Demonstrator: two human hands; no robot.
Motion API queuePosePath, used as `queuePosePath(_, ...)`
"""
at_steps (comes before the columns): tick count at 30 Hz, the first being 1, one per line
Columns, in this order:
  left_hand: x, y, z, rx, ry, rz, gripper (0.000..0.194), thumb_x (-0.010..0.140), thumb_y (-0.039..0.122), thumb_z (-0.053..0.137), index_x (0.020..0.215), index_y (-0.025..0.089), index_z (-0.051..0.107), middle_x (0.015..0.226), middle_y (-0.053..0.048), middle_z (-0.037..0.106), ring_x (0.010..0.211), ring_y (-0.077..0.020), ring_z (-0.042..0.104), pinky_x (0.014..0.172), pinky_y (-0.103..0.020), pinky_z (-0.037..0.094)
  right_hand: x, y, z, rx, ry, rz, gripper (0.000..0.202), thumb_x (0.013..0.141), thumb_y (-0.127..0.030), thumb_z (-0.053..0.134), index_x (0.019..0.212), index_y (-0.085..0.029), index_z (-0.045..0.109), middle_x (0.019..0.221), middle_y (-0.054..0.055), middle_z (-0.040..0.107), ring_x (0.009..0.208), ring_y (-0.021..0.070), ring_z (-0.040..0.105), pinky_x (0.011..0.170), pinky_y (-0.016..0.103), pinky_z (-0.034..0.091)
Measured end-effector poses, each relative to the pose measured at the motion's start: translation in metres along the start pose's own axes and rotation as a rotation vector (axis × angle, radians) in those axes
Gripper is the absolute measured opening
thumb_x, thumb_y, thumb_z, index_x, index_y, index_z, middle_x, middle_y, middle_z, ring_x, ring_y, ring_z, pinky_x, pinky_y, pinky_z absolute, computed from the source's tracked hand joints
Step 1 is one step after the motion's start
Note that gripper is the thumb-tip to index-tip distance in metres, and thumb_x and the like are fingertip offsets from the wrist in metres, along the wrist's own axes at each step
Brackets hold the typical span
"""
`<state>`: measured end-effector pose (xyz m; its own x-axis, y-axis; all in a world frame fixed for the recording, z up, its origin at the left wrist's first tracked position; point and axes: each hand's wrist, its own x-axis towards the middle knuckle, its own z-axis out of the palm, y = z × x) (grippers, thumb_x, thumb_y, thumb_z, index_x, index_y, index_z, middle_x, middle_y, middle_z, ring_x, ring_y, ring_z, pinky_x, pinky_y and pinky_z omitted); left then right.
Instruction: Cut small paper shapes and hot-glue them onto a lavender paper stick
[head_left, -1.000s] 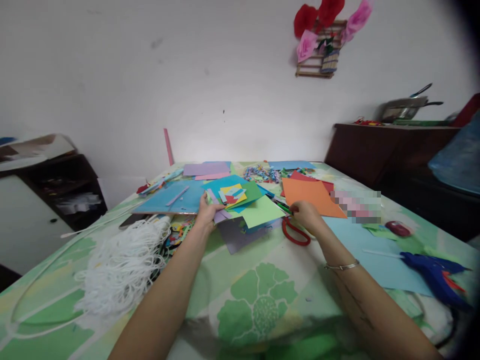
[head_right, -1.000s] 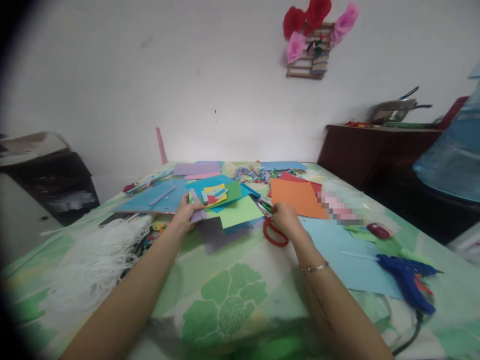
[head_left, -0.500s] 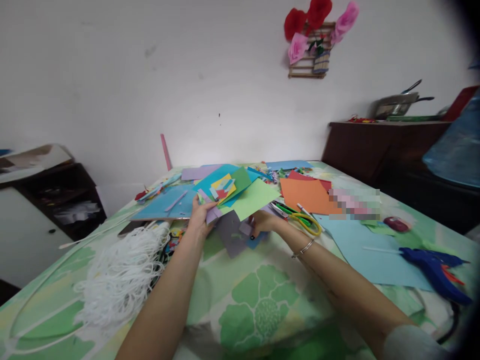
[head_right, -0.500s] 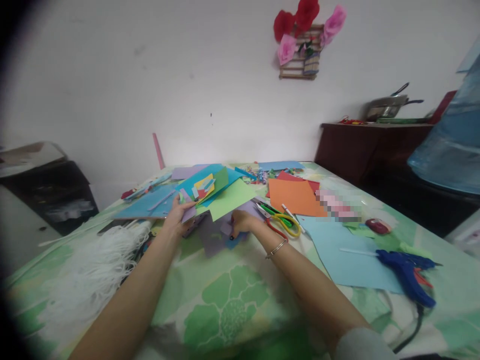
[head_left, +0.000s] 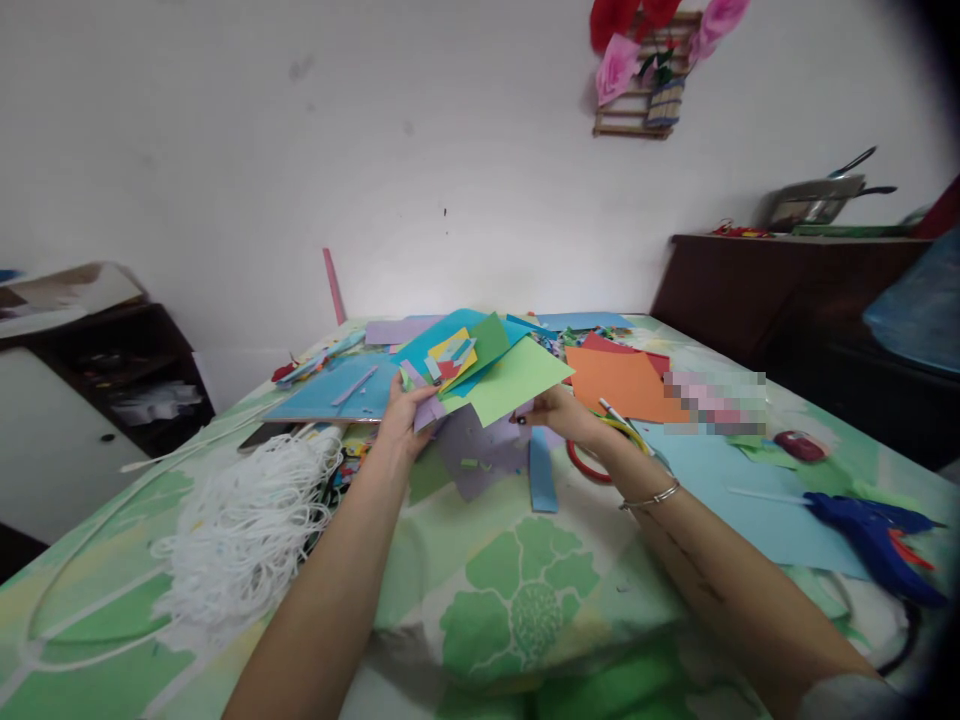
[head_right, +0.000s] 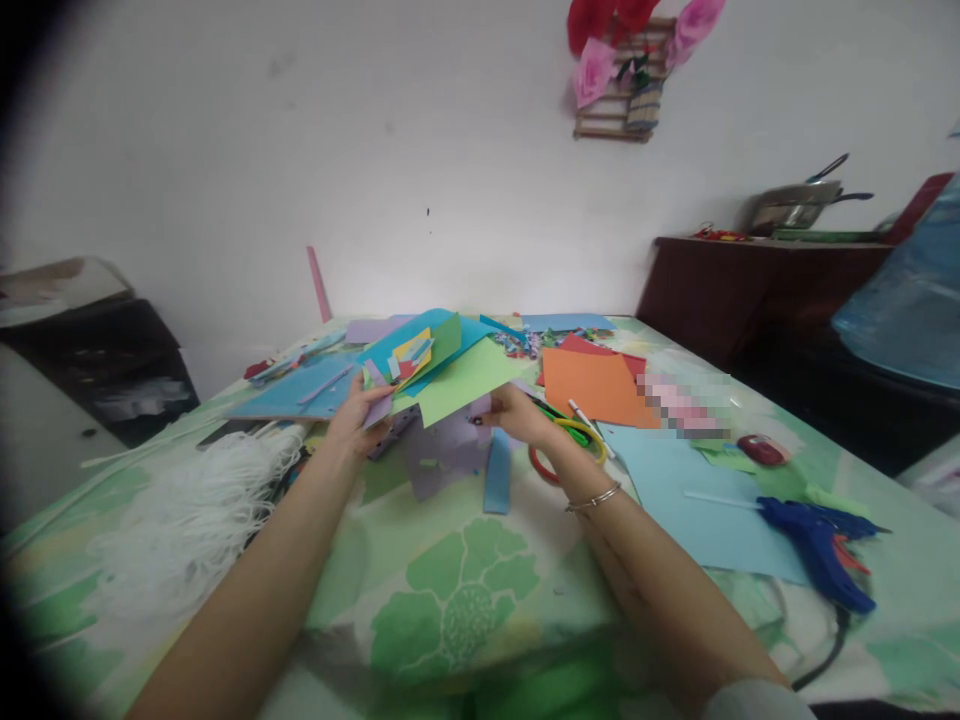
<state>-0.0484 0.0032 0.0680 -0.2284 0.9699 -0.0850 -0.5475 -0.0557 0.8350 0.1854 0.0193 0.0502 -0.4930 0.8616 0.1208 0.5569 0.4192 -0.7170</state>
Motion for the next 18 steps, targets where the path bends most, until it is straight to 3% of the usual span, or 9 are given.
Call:
queuePosePath(4,-0.003,0.004,0.001,-0.018,0.0,0.007,0.069,0.068,-0.008,0.056,0.123,0.031,0.042,0.086,0.004,0.067,0.063,-0.0113,0.066,0.058,-0.019,0.055,-0.006,0.001,-0.023,-0.054,0.035,-0.057,0.034,0.087,-0.031,0.043,0.092,-0.006,0.065,0.082,0.012,0.066,0.073,0.0174,0.059,0.064,0.027,0.045)
queuePosePath(6,-0.003,0.005,0.001,-0.006,0.001,0.008,0.069,0.067,-0.007,0.057,0.122,0.031,0.043,0.085,0.005,0.067,0.062,-0.0108,0.066,0.056,-0.019,0.054,-0.01,-0.001,-0.033,-0.093,-0.029,-0.092,0.034,0.088,-0.029,0.04,0.092,-0.007,0.065,0.082,0.011,0.067,0.073,0.0165,0.06,0.065,0.027,0.046)
queuePosePath(8,-0.002,0.005,-0.001,0.008,0.001,0.009,0.07,0.066,-0.006,0.059,0.123,0.031,0.043,0.084,0.005,0.068,0.06,-0.0106,0.066,0.055,-0.018,0.054,-0.013,-0.006,-0.036,-0.142,-0.158,-0.135,0.025,0.083,-0.025,0.049,0.088,-0.01,0.067,0.082,0.007,0.067,0.076,0.0163,0.06,0.068,0.026,0.046)
queuePosePath(10,0.0,0.004,-0.002,0.004,0.005,0.003,0.072,0.066,-0.006,0.06,0.125,0.031,0.041,0.083,0.005,0.068,0.057,-0.0103,0.065,0.052,-0.017,0.052,-0.014,-0.011,-0.033,-0.206,-0.302,-0.177,0.014,0.072,-0.018,0.059,0.081,-0.013,0.069,0.087,0.005,0.068,0.082,0.0169,0.06,0.074,0.026,0.046)
queuePosePath(13,0.001,0.003,-0.004,0.0,0.012,-0.015,0.077,0.066,-0.005,0.06,0.129,0.032,0.038,0.081,0.005,0.068,0.054,-0.01,0.065,0.046,-0.015,0.05,-0.015,-0.015,-0.018,-0.314,-0.462,-0.214,0.018,0.06,-0.006,0.064,0.075,-0.015,0.07,0.1,0.005,0.065,0.091,0.0176,0.058,0.079,0.025,0.044)
queuePosePath(18,0.001,0.003,-0.003,-0.018,-0.012,0.012,0.073,0.066,-0.007,0.058,0.127,0.03,0.041,0.082,0.004,0.068,0.056,-0.0099,0.065,0.048,-0.015,0.05,-0.018,-0.01,-0.001,-0.478,-0.494,-0.188,0.035,0.06,-0.003,0.059,0.092,-0.016,0.066,0.096,0.007,0.061,0.085,0.0178,0.055,0.072,0.025,0.042)
